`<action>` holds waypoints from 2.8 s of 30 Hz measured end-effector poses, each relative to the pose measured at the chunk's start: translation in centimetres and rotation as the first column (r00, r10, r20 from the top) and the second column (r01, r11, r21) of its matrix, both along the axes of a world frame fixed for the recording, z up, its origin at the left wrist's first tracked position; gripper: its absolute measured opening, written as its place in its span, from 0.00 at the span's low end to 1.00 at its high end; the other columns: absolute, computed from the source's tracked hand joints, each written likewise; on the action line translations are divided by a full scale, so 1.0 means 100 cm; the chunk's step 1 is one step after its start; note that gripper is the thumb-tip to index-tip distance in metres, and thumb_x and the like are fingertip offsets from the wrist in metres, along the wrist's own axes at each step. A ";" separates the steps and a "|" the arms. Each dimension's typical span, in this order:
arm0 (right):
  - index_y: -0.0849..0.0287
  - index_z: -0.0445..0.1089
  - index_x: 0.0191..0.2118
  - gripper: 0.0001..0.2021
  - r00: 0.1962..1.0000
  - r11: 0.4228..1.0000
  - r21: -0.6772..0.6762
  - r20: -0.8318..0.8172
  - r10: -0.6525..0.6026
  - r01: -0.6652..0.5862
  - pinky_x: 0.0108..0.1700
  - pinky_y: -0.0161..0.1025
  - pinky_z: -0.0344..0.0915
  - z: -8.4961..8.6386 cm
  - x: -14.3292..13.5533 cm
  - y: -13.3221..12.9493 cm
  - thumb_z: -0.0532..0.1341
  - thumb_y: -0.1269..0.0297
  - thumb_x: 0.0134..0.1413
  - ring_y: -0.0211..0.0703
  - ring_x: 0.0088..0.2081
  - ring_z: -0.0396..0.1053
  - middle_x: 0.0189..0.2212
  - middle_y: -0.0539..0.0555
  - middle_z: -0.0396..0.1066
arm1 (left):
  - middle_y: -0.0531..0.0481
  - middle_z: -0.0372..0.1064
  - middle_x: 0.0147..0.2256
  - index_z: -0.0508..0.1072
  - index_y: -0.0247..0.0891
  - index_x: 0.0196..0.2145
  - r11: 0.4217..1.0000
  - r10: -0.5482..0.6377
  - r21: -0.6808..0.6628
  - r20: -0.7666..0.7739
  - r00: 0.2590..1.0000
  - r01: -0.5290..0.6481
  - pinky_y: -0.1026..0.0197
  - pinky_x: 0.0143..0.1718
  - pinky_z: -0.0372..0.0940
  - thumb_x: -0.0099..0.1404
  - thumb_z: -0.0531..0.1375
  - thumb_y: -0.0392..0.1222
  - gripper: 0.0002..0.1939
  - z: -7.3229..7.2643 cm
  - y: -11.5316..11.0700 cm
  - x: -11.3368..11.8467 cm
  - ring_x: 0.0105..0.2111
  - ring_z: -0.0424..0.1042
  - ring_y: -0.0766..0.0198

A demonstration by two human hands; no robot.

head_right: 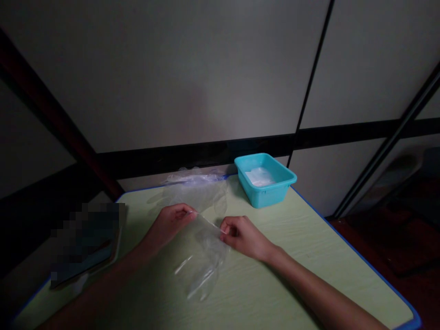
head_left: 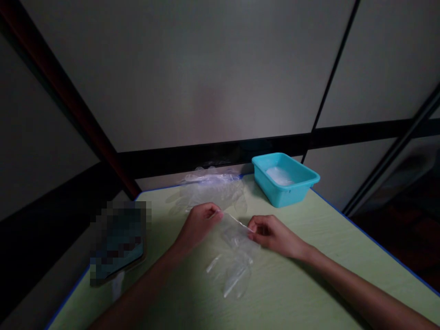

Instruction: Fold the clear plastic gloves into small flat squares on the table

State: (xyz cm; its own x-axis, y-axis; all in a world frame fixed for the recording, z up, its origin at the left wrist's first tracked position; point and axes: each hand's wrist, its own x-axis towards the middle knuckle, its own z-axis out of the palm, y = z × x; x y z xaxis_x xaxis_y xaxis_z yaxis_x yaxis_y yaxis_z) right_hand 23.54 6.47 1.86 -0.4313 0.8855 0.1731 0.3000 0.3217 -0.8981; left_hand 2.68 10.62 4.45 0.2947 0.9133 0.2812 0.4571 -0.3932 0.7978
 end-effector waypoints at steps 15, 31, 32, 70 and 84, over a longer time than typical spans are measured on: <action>0.59 0.60 0.33 0.08 0.940 0.940 0.159 -0.213 -0.267 0.303 0.32 0.36 0.68 0.014 0.005 0.001 0.51 0.61 0.59 0.43 0.36 0.72 0.40 0.58 0.68 | 0.45 0.71 0.38 0.73 0.35 0.24 0.999 0.043 -0.012 0.191 0.981 -0.041 0.64 0.21 0.66 0.52 0.58 0.45 0.10 0.034 -0.005 -0.001 0.23 0.72 0.65; 0.61 0.63 0.27 0.15 0.716 0.568 0.616 0.695 -0.067 -0.546 0.25 0.36 0.55 0.016 0.009 -0.015 0.44 0.73 0.61 0.38 0.26 0.62 0.27 0.53 0.66 | 0.48 0.64 0.35 0.76 0.36 0.27 0.969 -0.247 -0.006 -0.160 0.956 0.249 0.70 0.20 0.57 0.58 0.55 0.32 0.10 -0.022 -0.050 -0.055 0.21 0.62 0.72; 0.61 0.62 0.26 0.14 0.695 0.579 0.585 0.718 -0.044 -0.568 0.25 0.36 0.53 0.015 0.008 -0.016 0.45 0.73 0.60 0.38 0.26 0.61 0.26 0.52 0.65 | 0.49 0.63 0.34 0.75 0.36 0.27 0.963 -0.268 -0.013 -0.186 0.945 0.271 0.70 0.21 0.56 0.57 0.54 0.31 0.10 -0.025 -0.051 -0.055 0.22 0.62 0.72; 0.71 0.36 0.62 0.40 0.656 0.873 0.135 0.716 0.241 -0.469 0.62 0.46 0.33 0.001 -0.007 -0.027 0.45 0.42 0.56 0.48 0.62 0.29 0.62 0.64 0.29 | 0.47 0.31 0.63 0.45 0.45 0.61 0.844 -0.371 0.027 -0.693 0.619 0.536 0.46 0.58 0.44 0.64 0.54 0.42 0.31 -0.035 -0.081 -0.041 0.61 0.36 0.52; 0.71 0.39 0.62 0.38 0.690 0.835 0.340 0.721 0.065 -0.434 0.60 0.51 0.40 0.004 0.000 -0.019 0.47 0.45 0.57 0.53 0.62 0.35 0.62 0.68 0.36 | 0.41 0.37 0.62 0.37 0.37 0.62 0.871 -0.335 0.058 -0.655 0.677 0.487 0.46 0.58 0.45 0.63 0.55 0.43 0.37 -0.034 -0.079 -0.041 0.61 0.40 0.53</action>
